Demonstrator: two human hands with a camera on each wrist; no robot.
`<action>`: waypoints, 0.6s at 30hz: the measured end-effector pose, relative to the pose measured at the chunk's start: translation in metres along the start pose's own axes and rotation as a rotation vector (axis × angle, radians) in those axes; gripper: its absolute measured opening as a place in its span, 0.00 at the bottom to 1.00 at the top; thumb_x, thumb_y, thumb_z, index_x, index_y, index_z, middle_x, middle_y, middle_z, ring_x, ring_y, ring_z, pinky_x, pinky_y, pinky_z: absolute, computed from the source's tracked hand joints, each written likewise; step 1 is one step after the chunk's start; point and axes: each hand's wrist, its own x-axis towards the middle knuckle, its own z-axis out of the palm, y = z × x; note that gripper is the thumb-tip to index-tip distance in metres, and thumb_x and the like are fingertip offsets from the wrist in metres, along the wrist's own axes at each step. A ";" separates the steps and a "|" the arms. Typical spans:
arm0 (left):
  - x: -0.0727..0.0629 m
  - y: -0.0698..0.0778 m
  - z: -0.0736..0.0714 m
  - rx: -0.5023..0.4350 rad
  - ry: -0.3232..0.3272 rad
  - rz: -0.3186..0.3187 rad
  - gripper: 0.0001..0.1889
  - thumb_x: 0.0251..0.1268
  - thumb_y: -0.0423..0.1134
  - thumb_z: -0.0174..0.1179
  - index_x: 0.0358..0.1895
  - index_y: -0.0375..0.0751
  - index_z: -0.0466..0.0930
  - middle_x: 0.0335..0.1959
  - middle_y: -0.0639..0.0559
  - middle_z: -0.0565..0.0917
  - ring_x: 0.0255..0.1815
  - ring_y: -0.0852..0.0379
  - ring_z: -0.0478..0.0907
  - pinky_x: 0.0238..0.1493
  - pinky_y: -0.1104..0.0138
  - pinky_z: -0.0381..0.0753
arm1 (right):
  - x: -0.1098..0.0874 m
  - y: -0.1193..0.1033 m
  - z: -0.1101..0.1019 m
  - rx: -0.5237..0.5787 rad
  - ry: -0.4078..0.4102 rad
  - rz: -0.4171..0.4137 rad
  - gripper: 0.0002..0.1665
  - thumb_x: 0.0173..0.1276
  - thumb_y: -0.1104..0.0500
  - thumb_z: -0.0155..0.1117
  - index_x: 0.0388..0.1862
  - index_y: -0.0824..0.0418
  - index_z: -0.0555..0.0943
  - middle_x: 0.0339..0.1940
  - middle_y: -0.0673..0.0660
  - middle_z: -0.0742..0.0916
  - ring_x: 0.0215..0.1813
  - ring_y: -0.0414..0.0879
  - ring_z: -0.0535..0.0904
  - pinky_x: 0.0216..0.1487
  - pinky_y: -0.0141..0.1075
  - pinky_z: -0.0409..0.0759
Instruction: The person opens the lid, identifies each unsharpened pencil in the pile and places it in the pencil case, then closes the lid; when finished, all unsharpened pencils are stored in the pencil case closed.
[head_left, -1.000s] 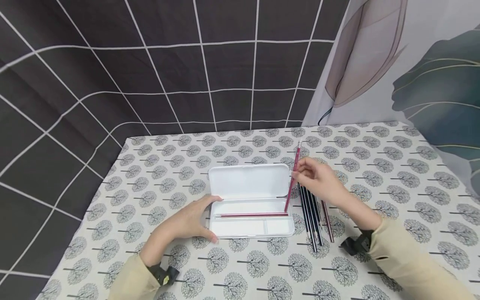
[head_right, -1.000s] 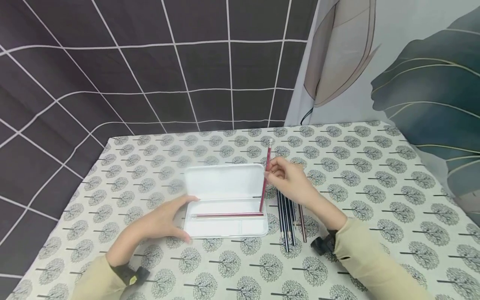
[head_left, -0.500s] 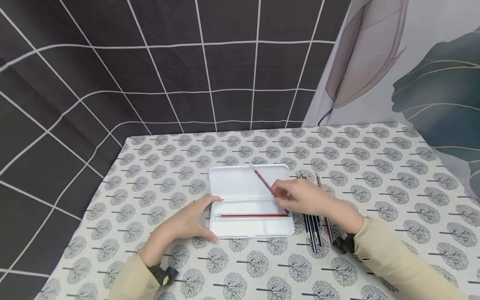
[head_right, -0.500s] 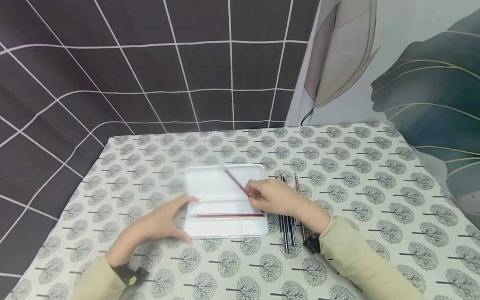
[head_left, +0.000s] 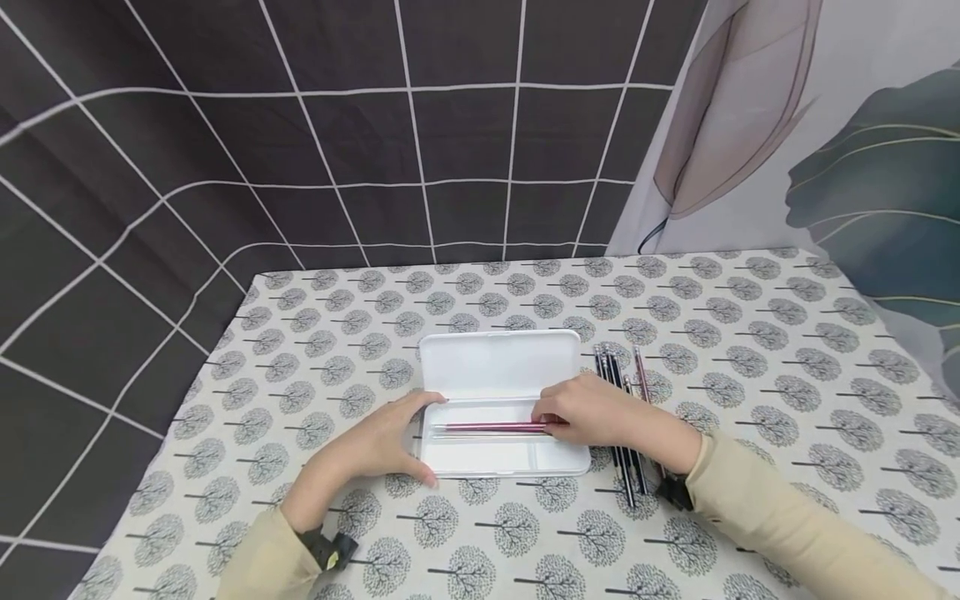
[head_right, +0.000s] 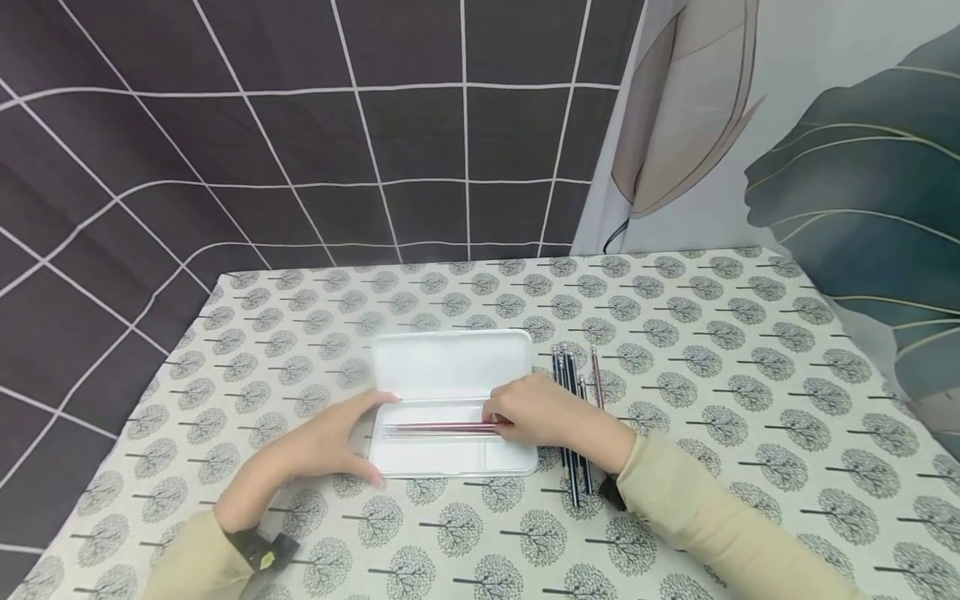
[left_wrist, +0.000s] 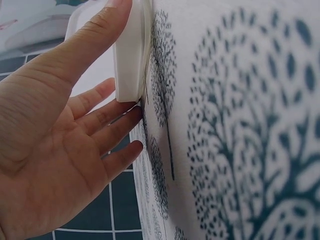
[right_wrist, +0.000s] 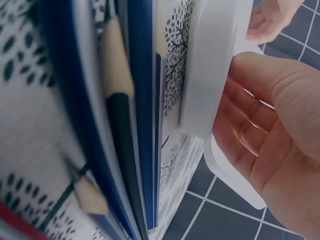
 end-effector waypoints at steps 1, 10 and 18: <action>0.000 0.000 0.000 0.003 0.001 0.000 0.55 0.27 0.56 0.76 0.66 0.42 0.60 0.65 0.42 0.68 0.65 0.41 0.65 0.65 0.46 0.63 | 0.000 0.000 0.000 -0.002 -0.001 0.002 0.05 0.58 0.59 0.67 0.35 0.54 0.84 0.24 0.43 0.82 0.22 0.30 0.70 0.27 0.23 0.72; 0.000 0.000 -0.001 -0.002 0.004 0.020 0.54 0.27 0.54 0.77 0.66 0.42 0.60 0.64 0.43 0.69 0.65 0.42 0.65 0.65 0.46 0.63 | -0.008 0.004 -0.001 0.057 0.001 0.008 0.08 0.60 0.61 0.64 0.38 0.60 0.84 0.31 0.48 0.85 0.30 0.35 0.78 0.37 0.28 0.80; 0.000 -0.001 0.001 -0.014 0.012 -0.002 0.54 0.25 0.53 0.77 0.66 0.44 0.61 0.64 0.46 0.70 0.65 0.43 0.65 0.65 0.46 0.63 | -0.027 0.008 -0.005 0.222 0.085 0.096 0.18 0.57 0.65 0.66 0.48 0.64 0.80 0.37 0.51 0.86 0.39 0.41 0.81 0.44 0.33 0.82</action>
